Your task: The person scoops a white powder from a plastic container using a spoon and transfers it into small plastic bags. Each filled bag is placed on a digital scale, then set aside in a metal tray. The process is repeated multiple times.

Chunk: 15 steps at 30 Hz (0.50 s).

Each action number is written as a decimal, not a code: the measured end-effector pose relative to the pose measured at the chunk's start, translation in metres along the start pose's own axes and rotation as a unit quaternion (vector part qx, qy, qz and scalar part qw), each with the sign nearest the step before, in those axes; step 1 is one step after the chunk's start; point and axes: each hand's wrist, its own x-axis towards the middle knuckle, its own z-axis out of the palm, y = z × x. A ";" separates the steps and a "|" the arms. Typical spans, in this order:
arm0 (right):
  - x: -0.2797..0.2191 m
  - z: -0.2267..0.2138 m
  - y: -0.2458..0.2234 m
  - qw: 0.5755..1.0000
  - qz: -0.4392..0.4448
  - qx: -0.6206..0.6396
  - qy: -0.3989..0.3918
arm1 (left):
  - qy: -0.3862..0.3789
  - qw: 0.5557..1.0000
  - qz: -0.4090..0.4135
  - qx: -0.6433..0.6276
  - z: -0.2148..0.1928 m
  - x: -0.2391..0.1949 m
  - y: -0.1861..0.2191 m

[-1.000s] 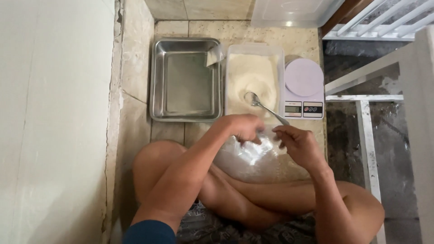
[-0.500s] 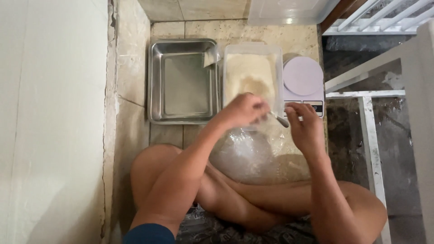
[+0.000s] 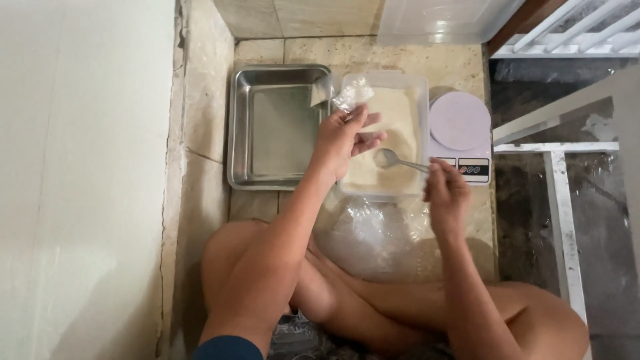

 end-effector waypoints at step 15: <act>0.010 0.026 0.034 0.969 -0.199 -0.119 -0.087 | -0.043 0.998 0.036 -0.016 -0.010 0.010 -0.017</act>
